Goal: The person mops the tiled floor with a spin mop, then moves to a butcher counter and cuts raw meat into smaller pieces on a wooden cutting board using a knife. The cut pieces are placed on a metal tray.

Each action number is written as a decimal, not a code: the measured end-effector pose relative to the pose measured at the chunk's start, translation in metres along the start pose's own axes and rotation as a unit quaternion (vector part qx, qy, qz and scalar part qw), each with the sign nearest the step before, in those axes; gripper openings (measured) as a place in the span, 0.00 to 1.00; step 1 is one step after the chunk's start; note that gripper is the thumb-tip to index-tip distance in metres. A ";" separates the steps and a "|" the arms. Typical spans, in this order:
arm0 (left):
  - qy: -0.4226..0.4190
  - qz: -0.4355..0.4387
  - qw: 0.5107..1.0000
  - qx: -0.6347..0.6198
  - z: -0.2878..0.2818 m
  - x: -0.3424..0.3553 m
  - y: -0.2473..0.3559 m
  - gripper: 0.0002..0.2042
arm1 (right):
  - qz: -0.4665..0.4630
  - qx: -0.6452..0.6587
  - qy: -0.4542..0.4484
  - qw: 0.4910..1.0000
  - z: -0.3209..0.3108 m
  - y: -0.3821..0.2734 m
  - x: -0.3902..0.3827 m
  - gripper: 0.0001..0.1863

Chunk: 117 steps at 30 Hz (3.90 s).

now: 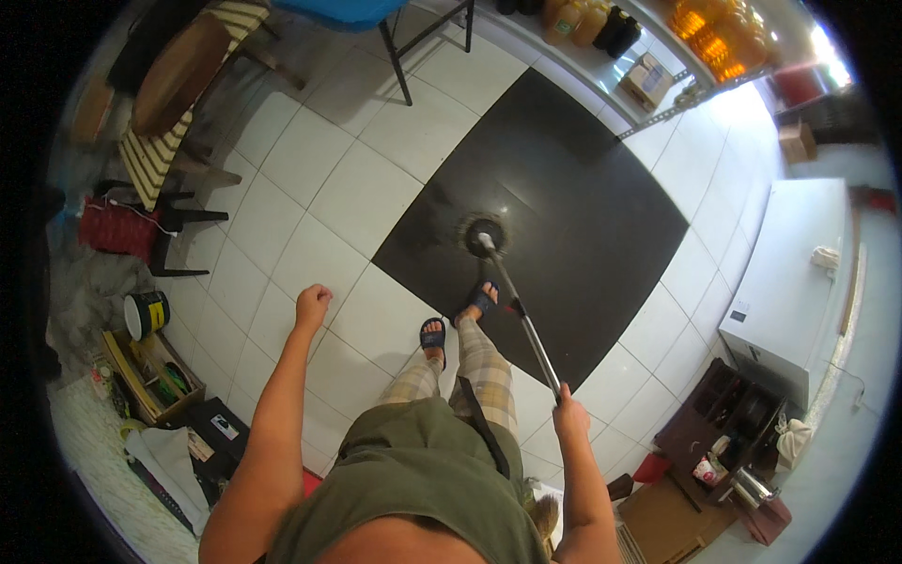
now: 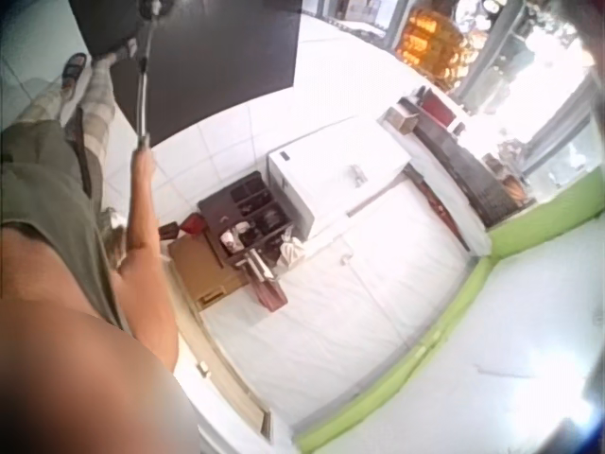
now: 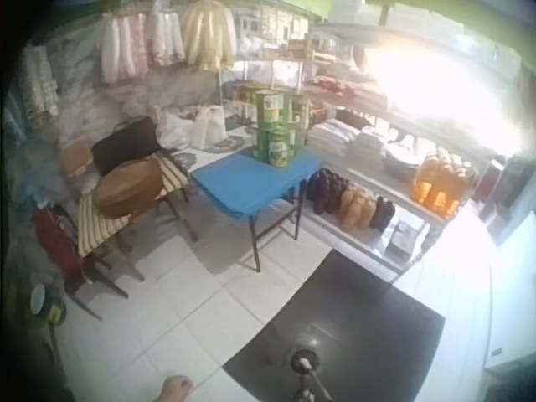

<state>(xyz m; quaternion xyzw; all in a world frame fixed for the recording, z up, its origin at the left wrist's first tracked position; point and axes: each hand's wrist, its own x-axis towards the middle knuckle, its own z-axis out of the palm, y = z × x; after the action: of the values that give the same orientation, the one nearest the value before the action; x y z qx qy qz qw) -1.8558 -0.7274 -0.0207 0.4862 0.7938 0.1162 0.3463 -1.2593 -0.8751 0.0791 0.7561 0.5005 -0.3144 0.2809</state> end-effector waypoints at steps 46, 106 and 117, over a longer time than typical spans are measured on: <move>0.080 0.086 0.979 0.165 0.506 0.610 0.054 0.06 | 0.285 0.326 -0.216 0.875 0.142 -0.109 0.169 0.40; -0.269 0.205 0.903 0.264 0.518 0.125 0.933 0.08 | 0.280 0.631 0.127 0.712 -0.073 0.449 0.244 0.38; -0.279 0.033 0.942 0.185 0.578 0.024 0.978 0.03 | 0.261 0.525 0.057 0.808 -0.204 0.758 0.342 0.39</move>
<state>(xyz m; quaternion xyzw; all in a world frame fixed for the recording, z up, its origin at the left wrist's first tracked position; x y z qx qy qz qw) -0.8033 -0.3060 0.0549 0.5802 0.6568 -0.1614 0.4538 -0.4091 -0.7849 0.0352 0.9071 0.0581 -0.4004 -0.1162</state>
